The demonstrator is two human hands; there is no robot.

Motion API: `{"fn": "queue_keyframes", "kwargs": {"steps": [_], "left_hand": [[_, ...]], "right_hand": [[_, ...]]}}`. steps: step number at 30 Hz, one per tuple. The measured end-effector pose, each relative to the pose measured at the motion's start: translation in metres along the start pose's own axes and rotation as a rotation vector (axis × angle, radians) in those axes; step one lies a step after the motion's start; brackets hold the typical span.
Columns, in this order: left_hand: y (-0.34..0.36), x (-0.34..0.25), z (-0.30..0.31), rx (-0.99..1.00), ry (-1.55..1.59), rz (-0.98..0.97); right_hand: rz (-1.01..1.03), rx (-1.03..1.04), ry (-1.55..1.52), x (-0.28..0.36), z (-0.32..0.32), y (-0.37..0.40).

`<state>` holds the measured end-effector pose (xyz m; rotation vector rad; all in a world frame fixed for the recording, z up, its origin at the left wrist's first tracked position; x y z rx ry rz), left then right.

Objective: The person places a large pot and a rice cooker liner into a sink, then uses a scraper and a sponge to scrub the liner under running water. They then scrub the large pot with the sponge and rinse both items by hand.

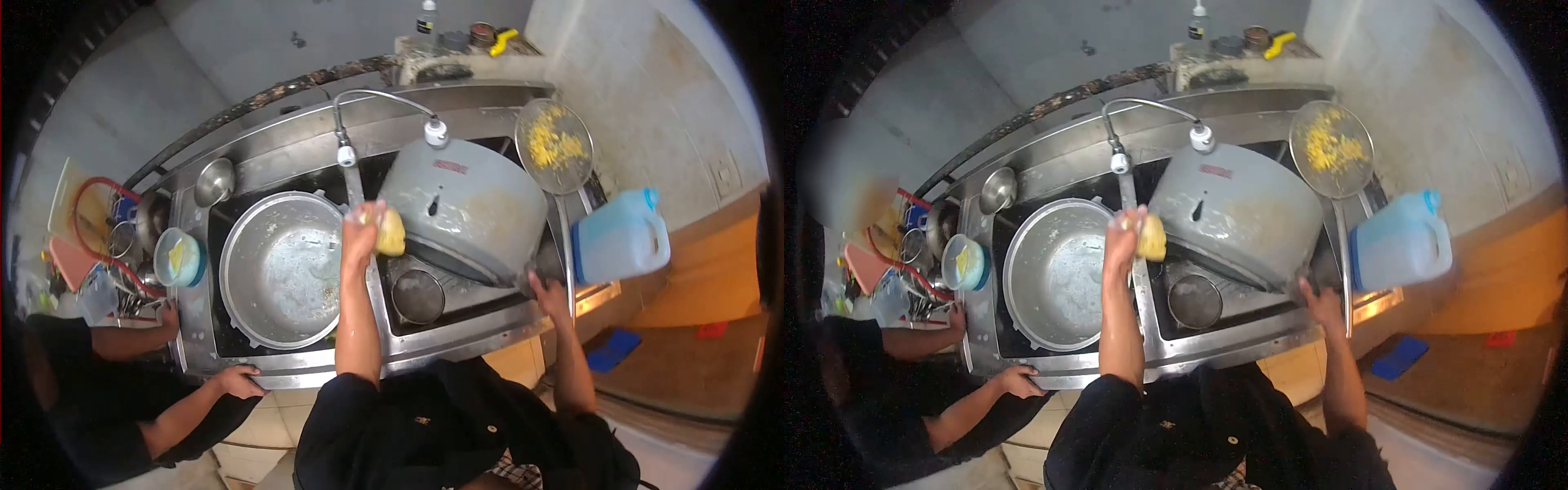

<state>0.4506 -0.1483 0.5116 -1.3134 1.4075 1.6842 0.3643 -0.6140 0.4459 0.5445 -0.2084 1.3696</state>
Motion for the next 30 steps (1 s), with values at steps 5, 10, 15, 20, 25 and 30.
{"fn": "queue_keyframes", "kwargs": {"steps": [5,10,15,20,25,30], "left_hand": [[-0.111,-0.031,-0.057,0.052,0.089,-0.282],[-0.147,-0.057,-0.132,-0.124,-0.426,-0.475],[-0.177,-0.031,-0.17,0.132,-0.845,-0.46],[-0.088,-0.062,-0.175,0.166,-0.756,-0.672],[-0.122,-0.053,-0.167,0.228,-0.717,-0.526],[-0.073,-0.04,-0.141,0.298,-0.711,-0.601]], "right_hand": [[0.027,-0.13,-0.428,-0.007,-0.034,0.023],[0.254,-0.382,-0.476,0.035,-0.033,0.008],[0.127,-0.381,-0.335,0.035,-0.05,0.004],[-0.089,-0.159,-0.515,0.057,-0.04,0.008],[-0.009,-0.176,-0.571,0.066,-0.042,0.008],[-0.201,-0.108,-0.566,0.062,-0.044,0.006]]}}
Point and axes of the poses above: each hand's wrist, its own y-axis away from the middle knuckle, its own z-axis out of the back of the hand, x = y × z, the point moved 5 cm from there along -y, towards the middle knuckle, and after that the axes turned 12 degrees about z, right-handed, at the moved point
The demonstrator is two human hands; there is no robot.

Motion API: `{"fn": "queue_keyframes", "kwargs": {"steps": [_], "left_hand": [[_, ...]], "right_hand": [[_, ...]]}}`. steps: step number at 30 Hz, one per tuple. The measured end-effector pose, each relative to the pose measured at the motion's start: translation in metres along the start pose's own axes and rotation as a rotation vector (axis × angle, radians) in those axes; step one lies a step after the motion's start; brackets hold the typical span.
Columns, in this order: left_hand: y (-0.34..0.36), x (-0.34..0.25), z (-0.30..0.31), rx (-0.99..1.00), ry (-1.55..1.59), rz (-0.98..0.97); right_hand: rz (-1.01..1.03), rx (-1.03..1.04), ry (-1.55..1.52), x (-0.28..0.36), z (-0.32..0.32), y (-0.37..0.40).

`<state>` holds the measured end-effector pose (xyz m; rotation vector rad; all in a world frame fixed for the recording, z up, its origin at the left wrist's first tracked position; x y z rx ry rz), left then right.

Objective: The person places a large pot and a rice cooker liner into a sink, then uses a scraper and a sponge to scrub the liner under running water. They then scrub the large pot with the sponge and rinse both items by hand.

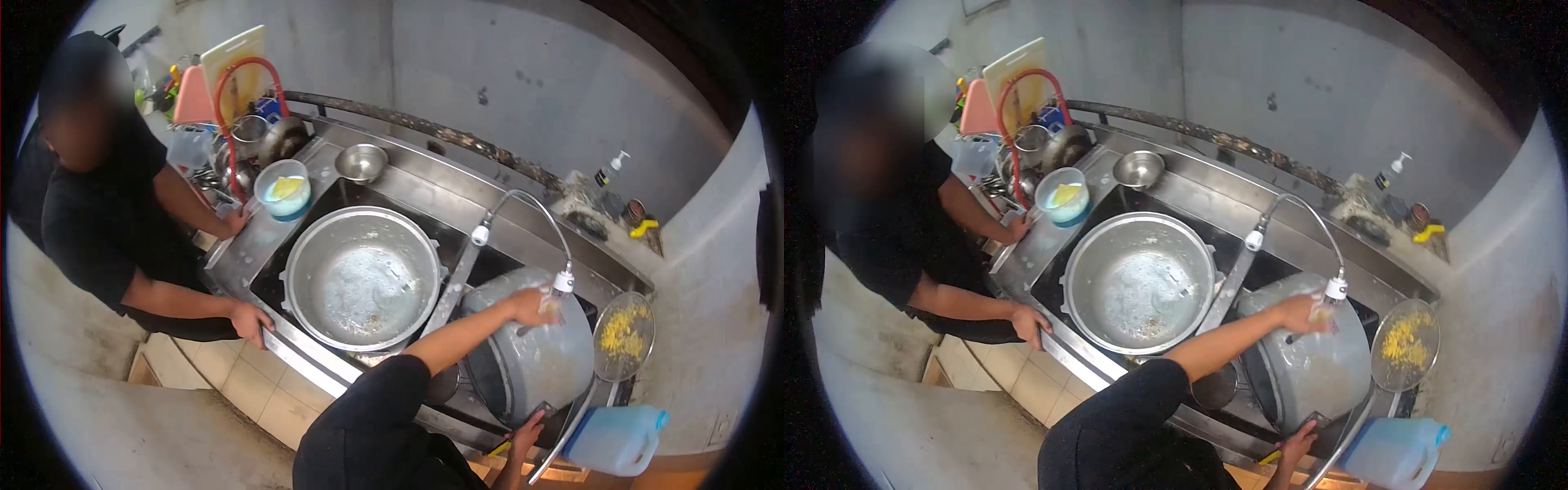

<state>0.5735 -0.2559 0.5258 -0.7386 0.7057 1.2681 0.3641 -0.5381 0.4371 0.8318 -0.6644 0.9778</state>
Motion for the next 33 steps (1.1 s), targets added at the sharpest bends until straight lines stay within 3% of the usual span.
{"fn": "queue_keyframes", "kwargs": {"steps": [3,5,8,9,11,12,13,14,17,19,21,22,23,24,26,27,28,30,32,33], "left_hand": [[0.055,-0.006,0.013,-0.027,-0.029,-0.043],[0.087,-0.011,0.013,-0.169,-0.05,-0.144],[0.115,0.008,0.016,-0.22,0.202,-0.055],[0.121,0.023,0.017,-0.367,0.22,-0.099],[0.137,0.052,0.028,-0.415,0.34,0.028],[0.135,0.096,0.016,-0.486,0.416,0.133],[0.139,0.133,0.013,-0.558,0.545,0.233],[0.164,0.126,0.028,-0.452,1.247,0.668],[0.189,0.246,0.033,-0.476,2.11,0.626],[0.218,0.273,0.088,-0.771,1.926,0.712],[0.228,0.308,0.163,-0.806,1.826,0.511],[0.237,0.277,0.22,-0.887,1.735,0.436],[0.243,0.272,0.27,-0.835,1.814,0.325],[0.257,0.21,0.314,-1.043,1.608,0.239],[0.27,0.202,0.367,-1.262,1.698,0.219],[0.276,0.221,0.378,-1.256,1.689,0.209],[0.272,0.249,0.39,-1.14,1.633,0.064],[0.259,0.212,0.393,-1.062,1.678,-0.05],[0.254,0.214,0.396,-0.963,1.709,-0.297],[0.255,0.216,0.395,-1.024,1.704,-0.245]], "right_hand": [[0.008,0.027,-0.077,-0.002,-0.008,-0.007],[0.062,-0.016,-0.103,-0.004,-0.012,-0.01],[0.101,-0.034,-0.115,-0.006,-0.007,-0.015],[0.133,0.015,-0.115,-0.006,-0.005,-0.017],[0.138,0.145,-0.155,-0.006,-0.002,-0.017],[0.145,0.147,-0.15,0.0,0.001,-0.013],[0.142,0.151,-0.161,0.007,0.002,-0.006],[0.138,0.155,-0.174,0.012,0.0,-0.001],[0.16,0.074,-0.189,-0.005,0.0,-0.014],[0.139,0.1,-0.171,-0.003,-0.002,-0.013],[0.133,0.083,-0.157,0.002,-0.002,-0.008],[0.12,0.067,-0.13,0.001,0.0,-0.007],[0.118,0.064,-0.127,-0.003,0.002,-0.009],[0.095,0.043,-0.099,-0.009,0.002,-0.015],[0.063,0.032,-0.075,-0.016,0.002,-0.014],[0.1,0.053,-0.131,-0.01,0.001,-0.014],[0.137,0.066,-0.191,-0.006,-0.001,-0.016],[0.09,0.049,-0.167,-0.015,-0.005,-0.025],[0.072,0.032,-0.193,-0.025,-0.003,-0.031],[0.117,0.091,-0.186,-0.012,-0.001,-0.022]]}}
Point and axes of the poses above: each hand's wrist, its own y-axis away from the middle knuckle, its own z-axis out of the back of the hand, x = y × z, the point moved 5 cm from there along -y, towards the middle knuckle, and after that the axes turned 12 degrees about z, right-handed, at the moved point
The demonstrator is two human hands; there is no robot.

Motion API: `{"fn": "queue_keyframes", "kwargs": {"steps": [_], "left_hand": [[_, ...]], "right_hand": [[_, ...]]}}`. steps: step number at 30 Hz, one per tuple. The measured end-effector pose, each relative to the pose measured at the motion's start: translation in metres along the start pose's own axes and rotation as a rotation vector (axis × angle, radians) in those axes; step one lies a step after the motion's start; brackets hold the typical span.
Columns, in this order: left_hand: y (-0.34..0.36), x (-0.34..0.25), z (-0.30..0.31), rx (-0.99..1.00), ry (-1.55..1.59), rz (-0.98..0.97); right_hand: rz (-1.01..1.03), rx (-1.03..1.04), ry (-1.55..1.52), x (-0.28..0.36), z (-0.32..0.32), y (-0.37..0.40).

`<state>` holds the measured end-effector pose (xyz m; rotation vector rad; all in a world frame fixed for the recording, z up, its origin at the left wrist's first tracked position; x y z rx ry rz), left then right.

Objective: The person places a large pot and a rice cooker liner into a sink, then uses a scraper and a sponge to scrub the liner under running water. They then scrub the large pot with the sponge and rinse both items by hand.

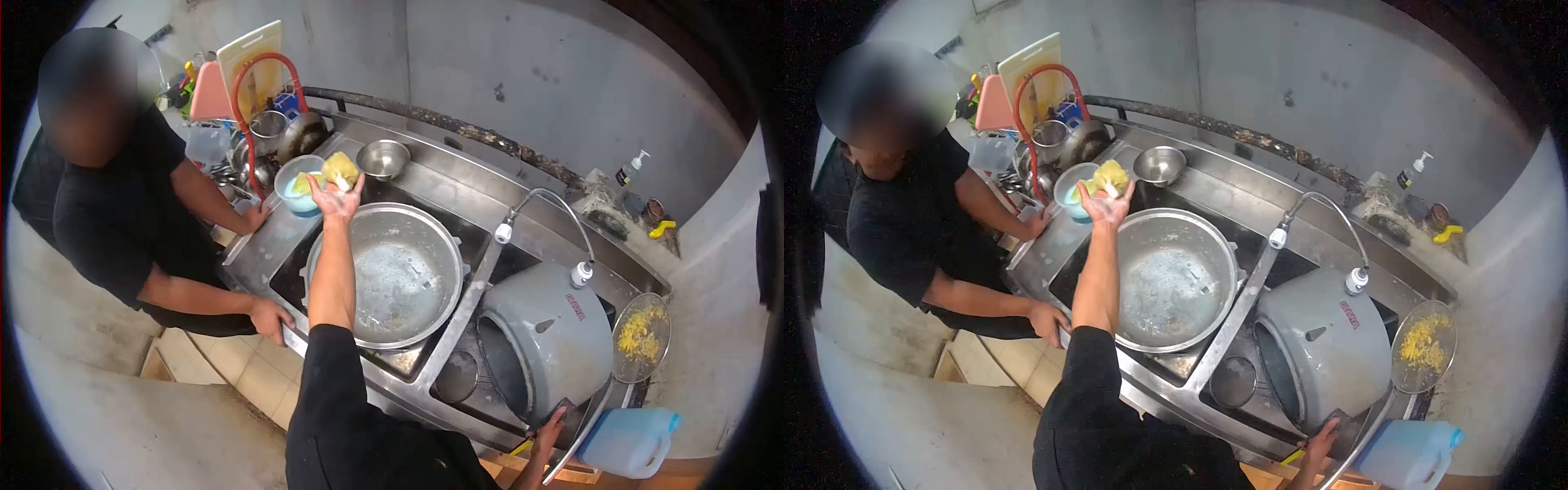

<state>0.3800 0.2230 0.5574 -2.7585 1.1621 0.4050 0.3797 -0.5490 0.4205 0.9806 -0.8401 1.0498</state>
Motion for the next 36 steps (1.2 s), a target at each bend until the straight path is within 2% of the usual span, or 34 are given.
{"fn": "queue_keyframes", "kwargs": {"steps": [3,5,6,7,9,10,11,13,14,15,16,17,19,20,21,22,23,24,25,26,27,29,30,32,34,36], "left_hand": [[-0.01,0.002,0.025,-0.043,-0.144,0.038],[-0.005,0.013,0.035,-0.287,-0.295,0.168],[-0.016,0.018,0.06,-0.296,-0.442,0.327],[-0.027,0.027,0.093,-0.376,-0.453,0.527],[-0.023,0.01,0.067,-0.306,-0.52,0.287],[-0.022,-0.005,0.045,-0.206,-0.422,0.211],[-0.022,-0.021,0.027,-0.011,-0.302,0.108],[-0.02,-0.026,0.026,-0.116,-0.075,0.095],[-0.021,-0.01,0.03,-0.315,-0.234,0.148],[-0.016,0.015,0.024,-0.395,-0.427,0.31],[-0.014,0.047,0.026,-0.263,-0.763,0.446],[-0.009,0.088,0.028,-0.09,-1.093,0.587],[0.055,0.165,-0.012,0.121,-1.574,0.649],[0.079,0.206,-0.02,0.356,-1.678,0.57],[0.1,0.251,-0.02,0.429,-1.607,0.607],[0.116,0.295,-0.02,0.542,-1.582,0.6],[0.139,0.327,-0.05,0.656,-1.721,0.524],[0.154,0.365,-0.061,0.782,-1.628,0.498],[0.174,0.402,-0.068,0.713,-1.852,0.346],[0.191,0.428,-0.075,0.629,-2.064,0.176],[0.195,0.444,-0.09,0.641,-2.056,0.172],[0.211,0.467,-0.131,1.008,-1.997,0.055],[0.201,0.478,-0.128,1.024,-1.991,0.077],[0.143,0.509,-0.097,0.566,-2.016,0.691],[0.139,0.507,-0.092,0.57,-1.956,0.604],[0.169,0.492,-0.104,0.742,-2.252,0.486]], "right_hand": [[-0.027,0.034,0.061,-0.006,0.009,0.007],[-0.053,0.071,0.02,-0.005,0.004,0.014],[-0.029,0.029,0.014,0.0,0.0,0.019],[0.0,-0.016,0.009,0.006,0.0,0.02],[0.001,-0.033,0.012,-0.005,0.002,0.014],[-0.005,-0.048,0.019,-0.01,0.004,0.013],[-0.012,-0.051,0.019,-0.006,0.003,0.014],[-0.007,0.012,-0.002,0.004,0.001,0.018],[0.062,0.016,0.008,-0.032,0.01,-0.002],[-0.031,0.026,0.057,0.003,0.001,0.017],[0.015,0.022,0.002,-0.018,0.004,0.005],[0.008,0.016,0.02,-0.007,0.0,0.01],[-0.072,-0.004,0.08,0.014,-0.004,0.019],[-0.068,-0.06,0.08,0.011,-0.003,0.018],[-0.063,-0.115,0.079,0.007,-0.001,0.018],[-0.069,-0.059,0.088,0.008,-0.001,0.017],[-0.085,-0.085,0.086,0.01,0.001,0.018],[-0.087,-0.088,0.131,0.014,0.0,0.017],[-0.087,-0.09,0.177,0.017,0.0,0.018],[-0.021,-0.214,0.215,0.03,-0.006,0.024],[-0.018,-0.226,0.213,0.024,-0.006,0.021],[0.016,-0.235,0.144,0.021,-0.008,0.02],[-0.079,-0.164,0.123,0.029,-0.008,0.025],[-0.092,-0.162,0.14,0.02,-0.006,0.025],[-0.095,-0.167,0.172,0.022,-0.009,0.023],[-0.055,-0.18,0.153,0.031,-0.009,0.013]]}}
Point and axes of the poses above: each hand's wrist, its own y-axis away from the middle knuckle, its own z-axis out of the back of the hand, x = y × z, the point moved 5 cm from there along -y, towards the middle knuckle, and after that the axes turned 12 degrees about z, right-handed, at the moved point
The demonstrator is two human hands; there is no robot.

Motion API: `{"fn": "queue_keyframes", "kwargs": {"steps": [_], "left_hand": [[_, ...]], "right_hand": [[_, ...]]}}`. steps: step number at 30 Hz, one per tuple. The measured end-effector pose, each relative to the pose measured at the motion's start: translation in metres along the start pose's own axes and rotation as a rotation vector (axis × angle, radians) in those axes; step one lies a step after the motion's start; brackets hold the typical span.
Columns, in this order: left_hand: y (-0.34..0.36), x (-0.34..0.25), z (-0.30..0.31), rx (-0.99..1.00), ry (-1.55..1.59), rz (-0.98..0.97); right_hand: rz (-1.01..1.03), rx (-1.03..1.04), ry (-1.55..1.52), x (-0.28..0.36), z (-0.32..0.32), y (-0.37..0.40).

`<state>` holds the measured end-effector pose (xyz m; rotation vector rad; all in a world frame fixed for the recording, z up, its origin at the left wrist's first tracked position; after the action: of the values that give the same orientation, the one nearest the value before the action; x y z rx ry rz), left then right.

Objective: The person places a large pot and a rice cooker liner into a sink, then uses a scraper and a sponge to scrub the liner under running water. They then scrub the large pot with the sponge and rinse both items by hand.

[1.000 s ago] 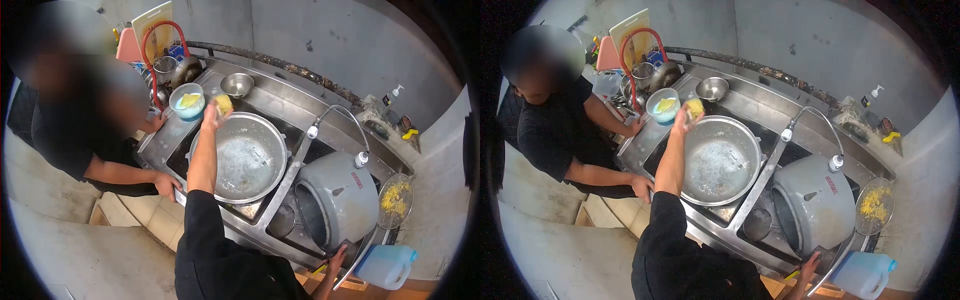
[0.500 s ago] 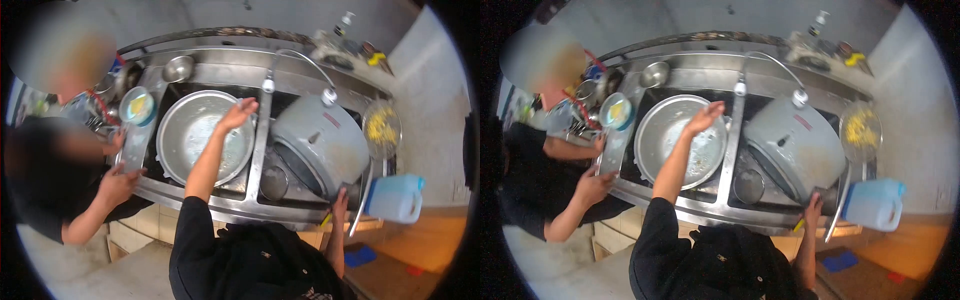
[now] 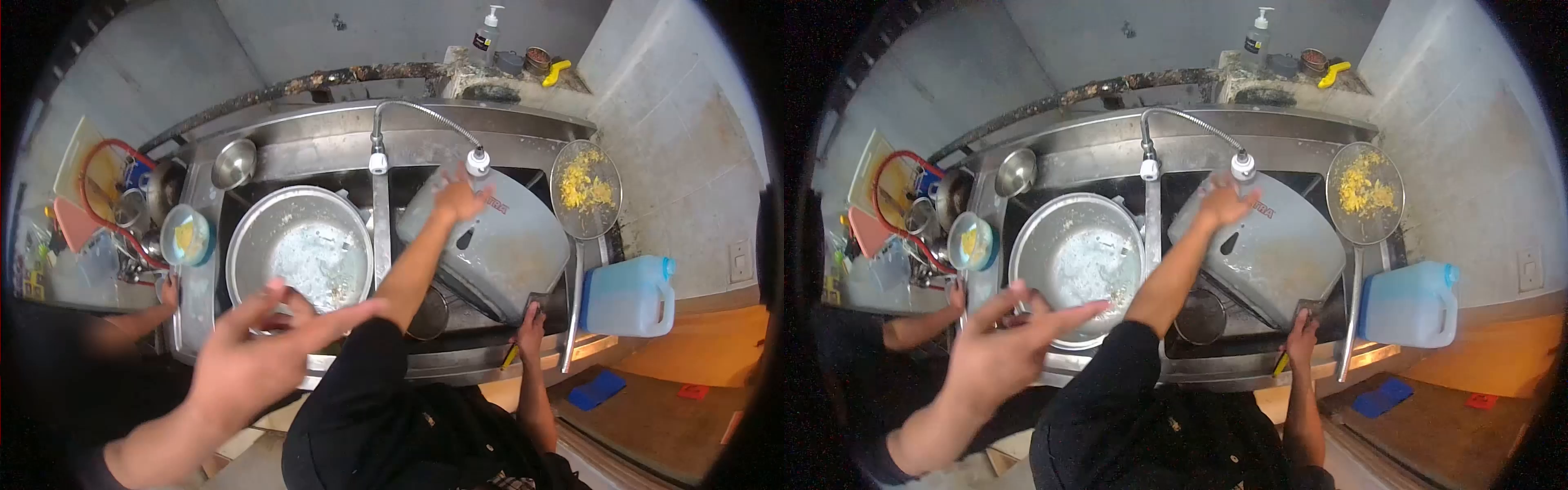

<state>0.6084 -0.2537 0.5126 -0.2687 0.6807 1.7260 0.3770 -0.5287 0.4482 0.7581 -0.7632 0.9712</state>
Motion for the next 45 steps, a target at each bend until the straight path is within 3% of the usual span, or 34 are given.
{"fn": "queue_keyframes", "kwargs": {"steps": [4,9,11,12,14,16,17,18,21,22,24,27,29,31,35,39,41,43,45], "left_hand": [[0.042,0.001,-0.022,0.043,-0.197,-0.071],[0.068,0.011,0.005,-0.089,-0.108,-0.138],[0.082,0.031,-0.001,-0.171,-0.023,-0.187],[0.083,0.029,-0.006,-0.22,0.01,-0.208],[0.1,0.034,-0.002,-0.338,0.1,-0.198],[0.108,0.038,-0.013,-0.431,0.193,-0.063],[0.111,0.04,-0.022,-0.469,0.251,0.031],[0.115,0.049,-0.03,-0.557,0.371,0.209],[0.122,0.058,-0.076,-0.426,1.321,0.292],[0.133,0.047,-0.078,-0.433,1.317,0.305],[0.153,0.032,-0.095,-0.294,1.586,0.563],[0.163,0.009,-0.11,-0.194,1.613,0.487],[0.167,-0.001,-0.118,-0.301,1.551,0.543],[0.166,0.001,-0.127,-0.267,1.639,0.437],[0.159,0.008,-0.132,-0.352,1.566,0.429],[0.157,0.009,-0.125,-0.306,1.547,0.375],[0.161,-0.008,-0.117,-0.302,1.545,0.418],[0.158,-0.002,-0.12,-0.287,1.581,0.373],[0.156,-0.002,-0.123,-0.265,1.618,0.331]], "right_hand": [[-0.006,0.047,0.01,-0.008,0.004,0.002],[-0.003,0.045,-0.008,0.0,0.018,-0.017],[-0.094,0.102,0.09,-0.01,0.029,-0.029],[-0.177,0.117,0.063,0.03,0.047,-0.024],[0.653,-0.214,0.236,0.005,0.062,-0.068],[0.665,-0.012,0.043,0.072,0.07,-0.076],[0.686,0.057,0.089,0.1,0.062,-0.079],[0.708,0.127,0.134,0.121,0.053,-0.083],[0.823,0.206,0.174,0.149,0.047,-0.1],[0.82,0.22,0.171,0.144,0.056,-0.101],[0.754,0.272,0.136,0.124,0.081,-0.104],[0.592,0.215,0.045,0.068,0.108,-0.122],[0.547,0.235,0.066,0.047,0.113,-0.134],[0.673,0.195,-0.011,0.042,0.11,-0.141],[0.786,0.189,-0.077,0.075,0.094,-0.164],[0.794,0.226,-0.008,0.081,0.094,-0.166],[0.654,0.26,0.035,0.054,0.094,-0.161],[0.684,0.202,-0.079,0.043,0.089,-0.152],[0.881,0.083,-0.091,0.052,0.079,-0.146]]}}
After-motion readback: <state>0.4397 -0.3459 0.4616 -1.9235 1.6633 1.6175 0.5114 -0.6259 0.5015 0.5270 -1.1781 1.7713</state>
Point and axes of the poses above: each hand's wrist, its own y-axis away from the middle knuckle, its own z-axis out of the back of the hand, x = y × z, the point moved 5 cm from there along -y, towards the middle knuckle, and after that the axes turned 12 degrees about z, right-handed, at the moved point
